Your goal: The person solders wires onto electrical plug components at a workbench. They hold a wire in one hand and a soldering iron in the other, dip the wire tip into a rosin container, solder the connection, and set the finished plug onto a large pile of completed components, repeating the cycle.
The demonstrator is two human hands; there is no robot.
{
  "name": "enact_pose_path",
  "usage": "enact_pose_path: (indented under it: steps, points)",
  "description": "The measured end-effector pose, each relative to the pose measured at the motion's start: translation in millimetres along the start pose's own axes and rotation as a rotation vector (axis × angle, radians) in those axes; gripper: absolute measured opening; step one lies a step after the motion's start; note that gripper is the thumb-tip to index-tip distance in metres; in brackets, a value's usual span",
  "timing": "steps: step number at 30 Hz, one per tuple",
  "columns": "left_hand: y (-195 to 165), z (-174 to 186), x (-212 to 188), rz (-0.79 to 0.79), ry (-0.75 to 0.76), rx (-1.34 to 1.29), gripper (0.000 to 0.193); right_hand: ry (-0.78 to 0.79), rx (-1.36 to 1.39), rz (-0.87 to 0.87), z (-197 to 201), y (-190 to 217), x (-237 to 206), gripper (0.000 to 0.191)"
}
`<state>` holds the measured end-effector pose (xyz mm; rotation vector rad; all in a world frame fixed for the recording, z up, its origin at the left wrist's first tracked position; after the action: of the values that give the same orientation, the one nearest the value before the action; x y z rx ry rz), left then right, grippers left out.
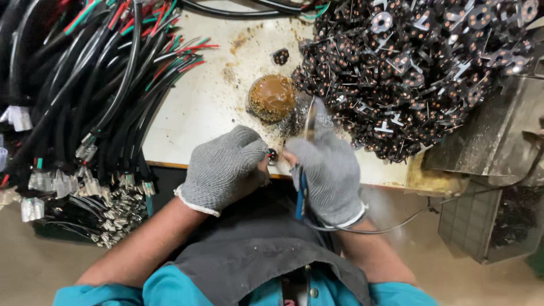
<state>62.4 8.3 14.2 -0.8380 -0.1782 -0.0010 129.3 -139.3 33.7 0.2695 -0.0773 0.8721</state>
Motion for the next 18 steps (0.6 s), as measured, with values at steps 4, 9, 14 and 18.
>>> enact_pose_path:
  steps: [4,9,14,18]
  points:
    - [2,-4,-3,0.044,-0.004,0.010,0.012,-0.029,0.143,0.166,8,11,-7,0.025]
    - [0,-5,-1,-0.010,-0.043,0.054,0.012,-0.017,0.058,0.402,13,15,-9,0.028]
    - [-7,14,-7,-0.013,-0.067,-0.102,0.028,-0.265,0.342,0.133,6,5,-10,0.031]
    - [-5,34,-51,0.063,-0.159,-0.150,0.048,-0.276,0.428,0.027,-6,-4,-19,0.030]
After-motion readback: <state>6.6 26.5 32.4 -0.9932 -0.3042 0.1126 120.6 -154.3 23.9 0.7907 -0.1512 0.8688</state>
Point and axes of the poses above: each hand's wrist, its own x-axis towards the middle knuckle, its own z-axis out of the back of the hand, y = z × x, the point moved 6 cm from there along x, towards the middle knuckle, and after that the axes turned 8 degrees about -x, right-handed, at the moved point
